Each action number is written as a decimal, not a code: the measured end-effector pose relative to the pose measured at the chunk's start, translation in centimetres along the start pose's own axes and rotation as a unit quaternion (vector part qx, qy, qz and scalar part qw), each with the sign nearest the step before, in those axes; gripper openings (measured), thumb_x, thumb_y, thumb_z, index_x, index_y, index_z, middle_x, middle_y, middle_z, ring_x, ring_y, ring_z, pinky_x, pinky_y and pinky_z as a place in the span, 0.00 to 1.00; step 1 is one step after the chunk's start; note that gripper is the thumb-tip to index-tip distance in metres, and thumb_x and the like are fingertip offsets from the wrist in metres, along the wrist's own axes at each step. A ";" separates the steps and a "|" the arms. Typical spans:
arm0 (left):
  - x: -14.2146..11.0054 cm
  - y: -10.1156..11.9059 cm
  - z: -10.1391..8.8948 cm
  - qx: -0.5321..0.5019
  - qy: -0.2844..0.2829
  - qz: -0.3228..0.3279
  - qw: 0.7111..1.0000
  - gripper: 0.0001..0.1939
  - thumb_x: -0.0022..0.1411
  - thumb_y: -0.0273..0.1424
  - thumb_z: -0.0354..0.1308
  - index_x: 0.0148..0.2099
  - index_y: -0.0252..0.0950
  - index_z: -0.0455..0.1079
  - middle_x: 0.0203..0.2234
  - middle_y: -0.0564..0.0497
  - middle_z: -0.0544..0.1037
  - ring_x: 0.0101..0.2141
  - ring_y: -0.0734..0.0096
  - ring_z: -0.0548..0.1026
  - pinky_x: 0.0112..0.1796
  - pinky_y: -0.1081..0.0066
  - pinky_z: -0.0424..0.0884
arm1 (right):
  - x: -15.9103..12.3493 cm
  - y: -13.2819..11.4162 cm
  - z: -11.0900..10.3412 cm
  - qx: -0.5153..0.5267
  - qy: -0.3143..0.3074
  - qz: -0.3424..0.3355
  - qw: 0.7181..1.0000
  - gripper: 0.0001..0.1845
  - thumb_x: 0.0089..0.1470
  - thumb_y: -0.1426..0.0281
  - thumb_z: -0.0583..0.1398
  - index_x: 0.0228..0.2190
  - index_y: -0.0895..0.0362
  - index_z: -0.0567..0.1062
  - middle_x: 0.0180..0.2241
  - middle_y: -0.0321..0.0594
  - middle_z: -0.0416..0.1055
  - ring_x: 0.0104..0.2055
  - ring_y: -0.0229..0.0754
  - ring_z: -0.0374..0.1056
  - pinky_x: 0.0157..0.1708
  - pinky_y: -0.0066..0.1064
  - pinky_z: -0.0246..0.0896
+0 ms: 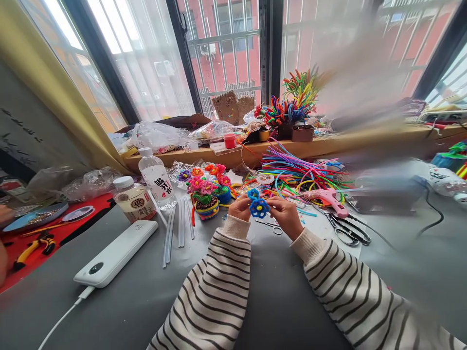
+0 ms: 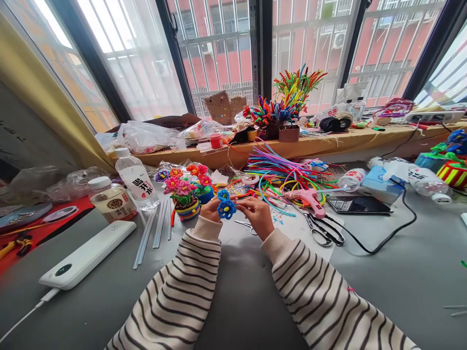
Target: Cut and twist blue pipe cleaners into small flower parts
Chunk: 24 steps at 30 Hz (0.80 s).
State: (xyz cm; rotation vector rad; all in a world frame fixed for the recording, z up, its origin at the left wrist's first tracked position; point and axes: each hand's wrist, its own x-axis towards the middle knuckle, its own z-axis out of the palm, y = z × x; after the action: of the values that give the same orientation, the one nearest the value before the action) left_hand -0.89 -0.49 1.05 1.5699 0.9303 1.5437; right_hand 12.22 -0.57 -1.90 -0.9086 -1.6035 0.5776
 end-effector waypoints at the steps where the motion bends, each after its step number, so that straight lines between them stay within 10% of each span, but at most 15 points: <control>1: 0.0 0.1 0.0 -0.001 -0.007 0.004 1.000 0.04 0.38 0.28 0.59 0.23 0.36 0.73 0.26 0.48 0.73 0.31 0.69 0.69 0.37 0.69 0.63 | 0.0 0.0 0.0 0.006 -0.002 0.003 1.000 0.12 0.43 0.62 0.54 0.26 0.56 0.74 0.26 0.38 0.67 0.19 0.32 0.59 0.16 0.24 0.60; 24: -0.2 -1.7 0.0 0.169 -0.025 0.116 0.979 0.04 0.42 0.30 0.56 0.20 0.39 0.71 0.18 0.52 0.70 0.23 0.74 0.66 0.26 0.74 0.62 | -0.5 0.3 0.0 -0.014 -0.027 0.025 0.999 0.09 0.43 0.68 0.54 0.21 0.58 0.72 0.20 0.37 0.68 0.19 0.33 0.63 0.17 0.24 0.62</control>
State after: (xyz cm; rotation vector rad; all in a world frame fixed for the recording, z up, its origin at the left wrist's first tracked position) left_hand -0.88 0.11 -0.59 2.0087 1.0522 1.5521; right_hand 12.35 -0.79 -2.37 -0.9637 -1.6442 0.6217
